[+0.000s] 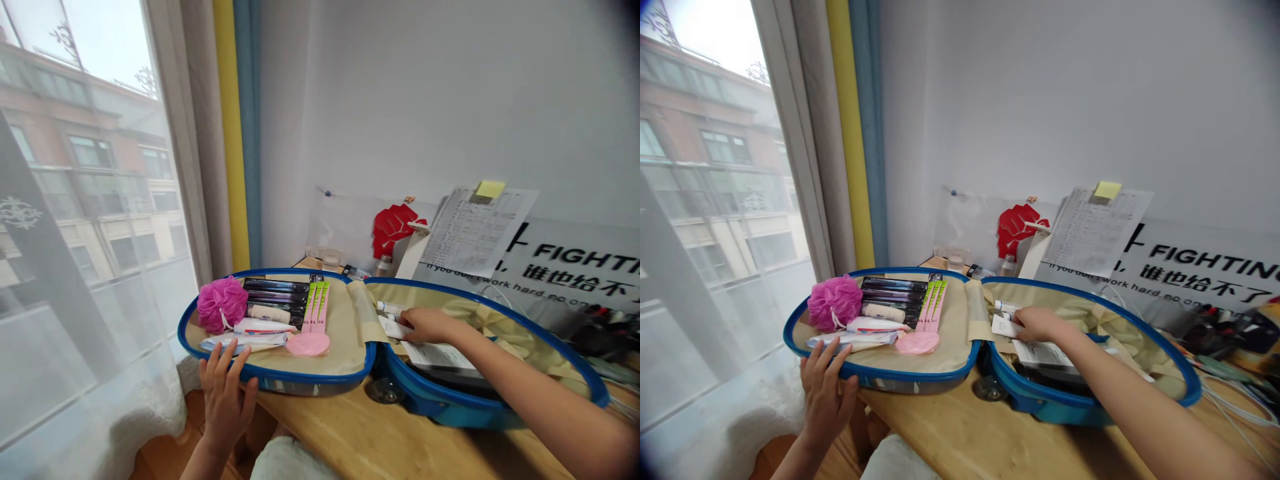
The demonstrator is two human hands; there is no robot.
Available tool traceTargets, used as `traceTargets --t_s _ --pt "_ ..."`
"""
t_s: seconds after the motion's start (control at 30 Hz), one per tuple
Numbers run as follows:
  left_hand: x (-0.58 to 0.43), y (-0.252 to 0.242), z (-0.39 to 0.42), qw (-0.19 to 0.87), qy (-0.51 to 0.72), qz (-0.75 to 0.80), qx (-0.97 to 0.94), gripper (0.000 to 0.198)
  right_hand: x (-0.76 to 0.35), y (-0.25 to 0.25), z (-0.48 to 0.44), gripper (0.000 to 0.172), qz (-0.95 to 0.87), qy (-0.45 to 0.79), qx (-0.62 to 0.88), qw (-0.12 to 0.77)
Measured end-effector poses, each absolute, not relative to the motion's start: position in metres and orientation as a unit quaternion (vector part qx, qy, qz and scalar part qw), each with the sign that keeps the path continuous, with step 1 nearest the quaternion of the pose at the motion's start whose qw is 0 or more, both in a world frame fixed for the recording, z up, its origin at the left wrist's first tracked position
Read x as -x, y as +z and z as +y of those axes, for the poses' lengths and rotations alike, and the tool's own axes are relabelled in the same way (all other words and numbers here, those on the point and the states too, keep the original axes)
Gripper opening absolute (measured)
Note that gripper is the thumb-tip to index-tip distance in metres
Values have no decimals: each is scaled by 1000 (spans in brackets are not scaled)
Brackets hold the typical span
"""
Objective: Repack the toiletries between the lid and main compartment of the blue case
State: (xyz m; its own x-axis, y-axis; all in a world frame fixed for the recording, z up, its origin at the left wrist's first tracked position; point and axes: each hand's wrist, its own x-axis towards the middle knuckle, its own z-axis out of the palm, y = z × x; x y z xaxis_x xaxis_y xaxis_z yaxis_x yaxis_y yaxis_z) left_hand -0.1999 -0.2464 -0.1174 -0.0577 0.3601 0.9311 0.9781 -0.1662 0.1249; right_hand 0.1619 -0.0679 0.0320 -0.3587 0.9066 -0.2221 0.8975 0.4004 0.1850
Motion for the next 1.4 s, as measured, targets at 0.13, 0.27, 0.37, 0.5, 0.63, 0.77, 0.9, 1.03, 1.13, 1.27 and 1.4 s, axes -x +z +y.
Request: traceTargets --t_s 0.13,0.27,0.37,0.5,0.63,0.77,0.9,1.03,1.13,1.27,1.4 --pt "199 -114 -247 340 -469 -550 602 55 -168 44 -65 28 816 35 -567 110" --pt "199 -115 -246 343 -466 -550 603 54 -171 75 -60 30 805 46 -589 54" --pt "200 -116 -245 343 -465 -552 602 54 -152 94 -59 33 810 46 -584 -24" --pt "200 -116 -246 342 -465 -553 601 54 -90 92 -62 30 842 -31 -520 -138" --pt "199 -116 -247 338 -461 -560 599 55 -14 68 -67 27 874 -60 -468 -116" --pt "199 -116 -247 340 -457 -563 599 56 43 43 -68 25 894 -64 -436 -86" --pt "198 -117 -247 337 -455 -563 602 55 72 24 -67 29 905 -62 -416 -58" --pt "199 -120 -247 325 -453 -574 599 54 82 14 -66 33 914 -62 -399 -32" --pt "199 -122 -247 321 -456 -574 600 54 84 11 -68 33 919 -64 -388 -21" --pt "200 -122 -247 320 -459 -571 601 54 84 12 -71 33 923 -68 -378 -19" --pt "199 -120 -247 317 -459 -573 600 53 84 14 -72 29 925 -69 -372 -24"
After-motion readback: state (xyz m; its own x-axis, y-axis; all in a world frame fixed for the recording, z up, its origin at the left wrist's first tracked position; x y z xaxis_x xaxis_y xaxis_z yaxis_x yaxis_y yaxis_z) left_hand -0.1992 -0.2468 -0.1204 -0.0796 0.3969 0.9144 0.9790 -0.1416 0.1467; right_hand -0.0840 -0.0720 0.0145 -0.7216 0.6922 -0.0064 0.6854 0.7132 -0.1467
